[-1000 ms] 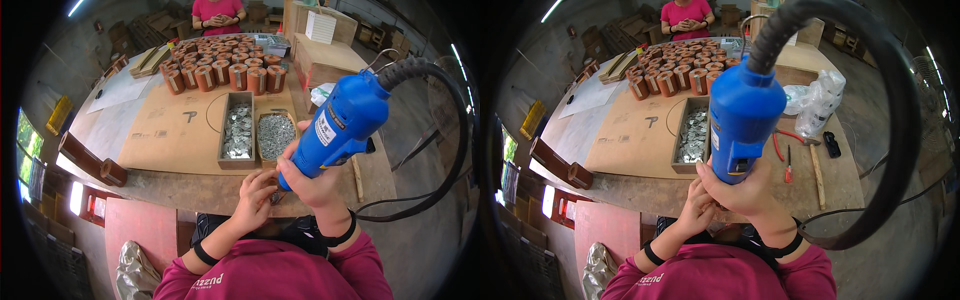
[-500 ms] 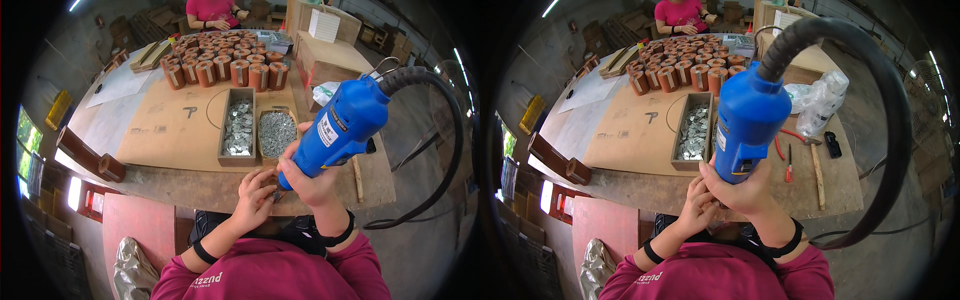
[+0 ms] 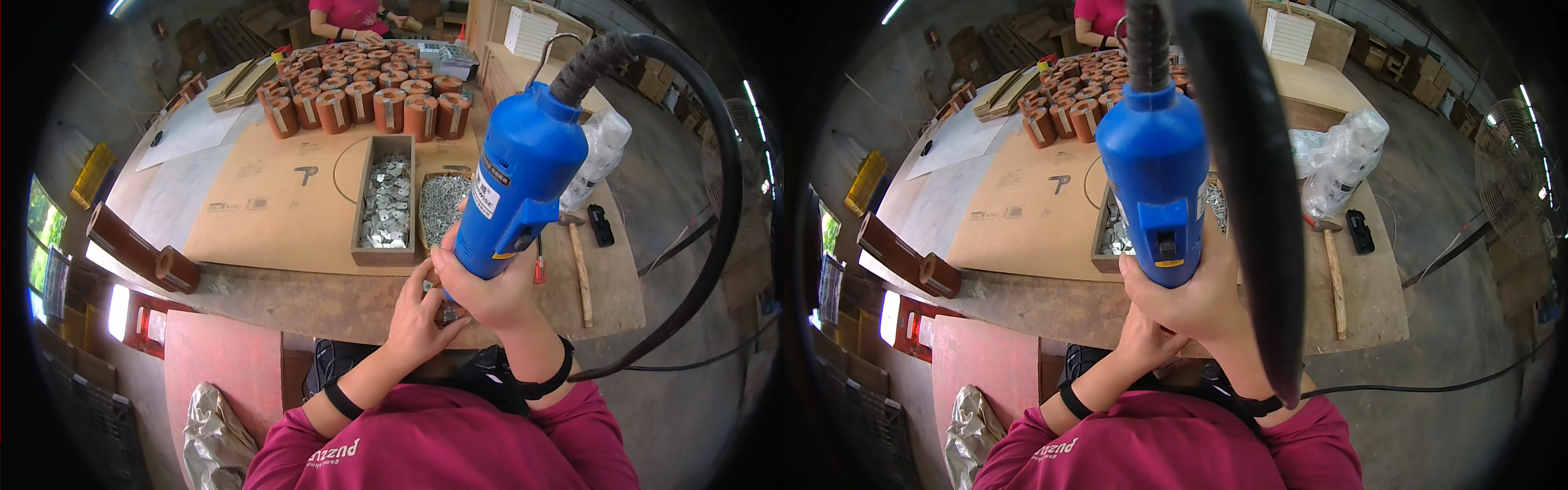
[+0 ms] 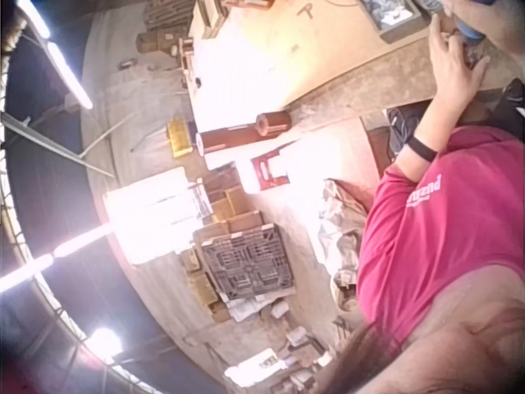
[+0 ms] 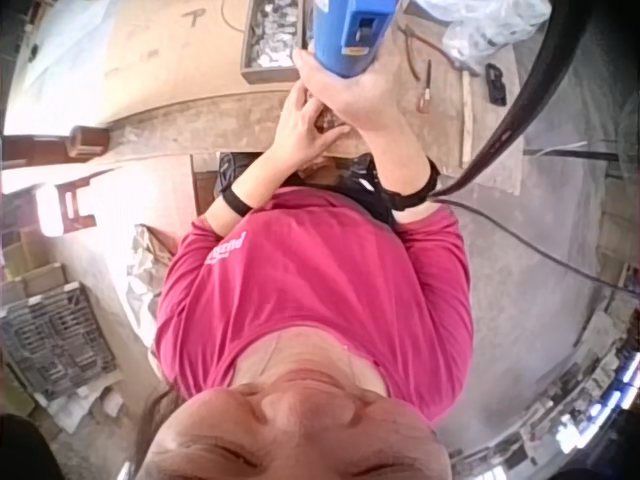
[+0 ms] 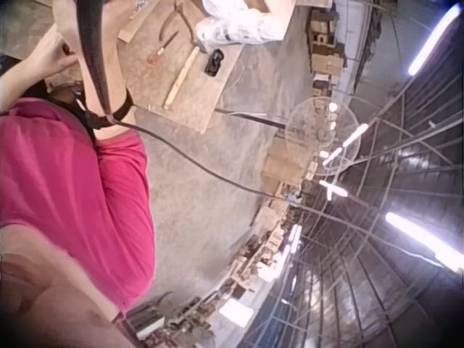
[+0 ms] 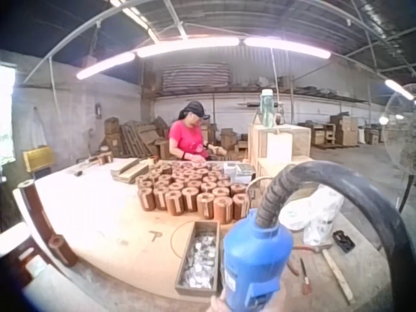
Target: Assembling small circular wooden components with metal brackets and screws using an electric screwdriver.
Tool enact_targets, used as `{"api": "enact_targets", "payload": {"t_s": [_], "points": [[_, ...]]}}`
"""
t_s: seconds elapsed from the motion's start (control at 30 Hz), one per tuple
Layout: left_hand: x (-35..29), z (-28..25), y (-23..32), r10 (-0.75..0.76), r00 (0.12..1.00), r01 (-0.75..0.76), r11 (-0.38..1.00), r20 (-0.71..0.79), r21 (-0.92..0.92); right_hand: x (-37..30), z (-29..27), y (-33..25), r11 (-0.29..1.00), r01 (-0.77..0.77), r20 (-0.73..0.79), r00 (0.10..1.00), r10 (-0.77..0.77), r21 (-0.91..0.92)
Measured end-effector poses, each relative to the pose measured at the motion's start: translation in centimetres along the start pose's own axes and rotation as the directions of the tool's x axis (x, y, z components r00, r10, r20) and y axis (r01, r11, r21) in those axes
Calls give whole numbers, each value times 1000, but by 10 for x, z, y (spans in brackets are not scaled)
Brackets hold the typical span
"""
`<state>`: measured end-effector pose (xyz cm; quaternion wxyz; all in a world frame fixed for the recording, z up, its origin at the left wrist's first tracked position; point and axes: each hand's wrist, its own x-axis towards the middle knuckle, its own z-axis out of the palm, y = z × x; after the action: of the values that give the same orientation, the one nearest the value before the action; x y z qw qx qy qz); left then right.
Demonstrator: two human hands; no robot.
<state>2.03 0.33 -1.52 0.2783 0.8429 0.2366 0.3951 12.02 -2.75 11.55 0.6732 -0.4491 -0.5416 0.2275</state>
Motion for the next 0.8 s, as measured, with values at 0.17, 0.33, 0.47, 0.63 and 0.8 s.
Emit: {"api": "enact_targets", "payload": {"t_s": [0.17,0.33,0.47,0.63,0.8], "points": [[-3,1,-2,-8,1000,8,1000,5,-20,1,-1,5,999,43,-6,999,-43,0],[-3,-1,-1,2,1000,-2,1000,22,11,1,1,8,996,-51,-86,995,58,76],[-1,-3,3,-19,1000,19,1000,21,0,1,-4,11,996,-46,-42,998,49,73],[-1,-2,4,-56,998,57,998,29,-31,1,-6,12,993,-76,-53,995,81,89],[0,-3,4,-56,998,57,998,39,-34,0,-8,15,995,-64,-60,996,69,82]]}}
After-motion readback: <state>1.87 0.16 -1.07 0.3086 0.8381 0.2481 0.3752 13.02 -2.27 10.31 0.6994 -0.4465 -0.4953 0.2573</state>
